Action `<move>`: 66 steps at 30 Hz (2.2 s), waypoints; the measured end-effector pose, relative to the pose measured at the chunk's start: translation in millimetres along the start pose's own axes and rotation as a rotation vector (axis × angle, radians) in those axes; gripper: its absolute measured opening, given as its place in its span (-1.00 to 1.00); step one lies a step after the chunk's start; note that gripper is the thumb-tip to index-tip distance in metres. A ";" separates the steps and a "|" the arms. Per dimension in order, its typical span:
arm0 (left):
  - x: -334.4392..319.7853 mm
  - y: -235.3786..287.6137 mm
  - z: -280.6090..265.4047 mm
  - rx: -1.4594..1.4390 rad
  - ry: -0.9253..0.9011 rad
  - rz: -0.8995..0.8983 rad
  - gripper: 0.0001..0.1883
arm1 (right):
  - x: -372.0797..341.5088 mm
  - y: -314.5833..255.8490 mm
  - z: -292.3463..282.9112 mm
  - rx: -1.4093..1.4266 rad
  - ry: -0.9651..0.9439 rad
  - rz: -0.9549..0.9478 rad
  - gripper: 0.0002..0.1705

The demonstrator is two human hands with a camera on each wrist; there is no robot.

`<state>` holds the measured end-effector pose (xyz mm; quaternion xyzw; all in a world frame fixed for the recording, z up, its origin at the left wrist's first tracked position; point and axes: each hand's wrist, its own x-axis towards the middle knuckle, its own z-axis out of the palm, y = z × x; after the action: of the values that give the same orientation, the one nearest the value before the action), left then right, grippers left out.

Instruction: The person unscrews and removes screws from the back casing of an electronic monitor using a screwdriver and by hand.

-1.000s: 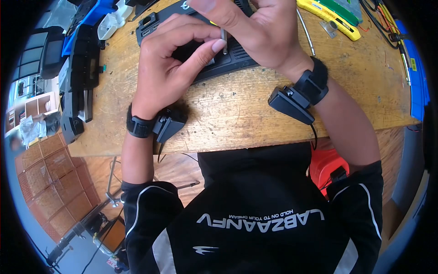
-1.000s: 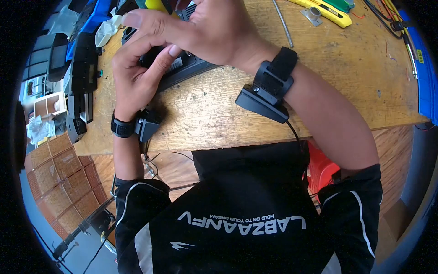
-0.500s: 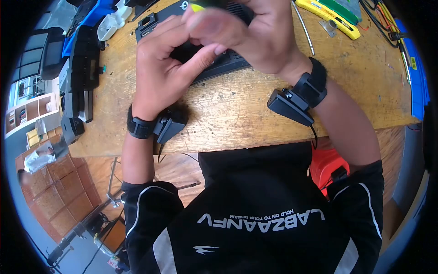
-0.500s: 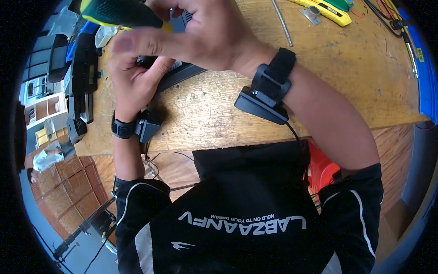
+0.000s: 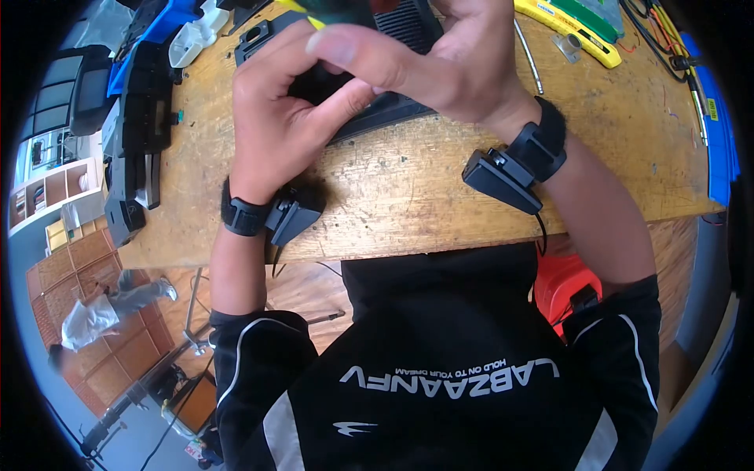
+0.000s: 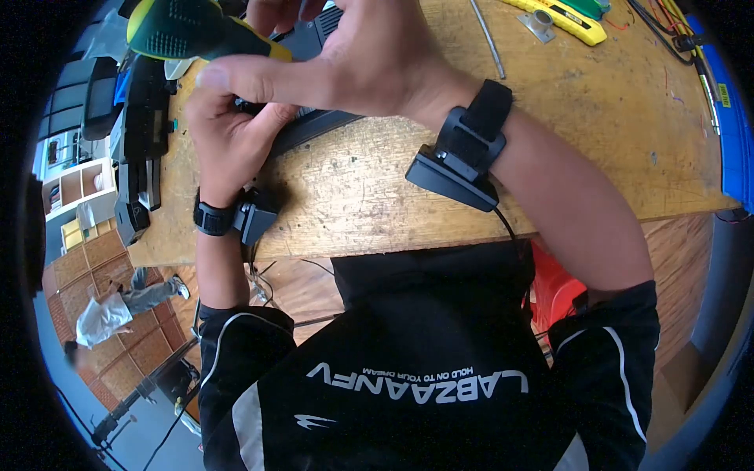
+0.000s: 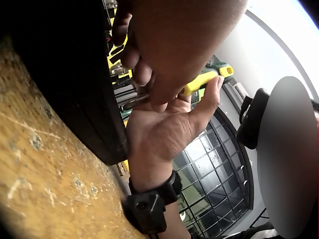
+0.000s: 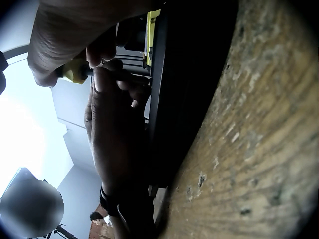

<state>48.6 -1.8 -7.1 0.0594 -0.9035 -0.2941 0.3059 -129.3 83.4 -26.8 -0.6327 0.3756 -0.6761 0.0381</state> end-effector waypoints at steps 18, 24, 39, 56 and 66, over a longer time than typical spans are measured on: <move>-1.0 -2.8 0.2 -0.007 -0.013 0.010 -0.75 | 0.2 5.1 5.0 0.070 0.026 0.005 -0.54; 0.5 -3.8 -0.4 0.023 -0.056 -0.006 -0.74 | -0.1 1.1 4.7 0.109 0.035 -0.078 -0.55; -1.3 -3.0 -3.2 -0.009 -0.063 0.000 -0.77 | -0.1 2.2 4.9 0.035 0.042 -0.010 -0.61; 5.0 -3.6 2.6 -0.022 -0.048 0.084 -0.79 | 0.6 8.6 15.5 0.039 0.156 -0.081 -0.70; 4.9 0.5 2.8 -0.026 -0.030 0.001 -0.80 | 1.3 0.2 10.7 0.039 0.129 -0.004 -0.61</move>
<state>43.0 -1.4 -6.0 0.0504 -0.9043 -0.3064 0.2930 -120.2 77.7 -26.8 -0.5878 0.3627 -0.7227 0.0249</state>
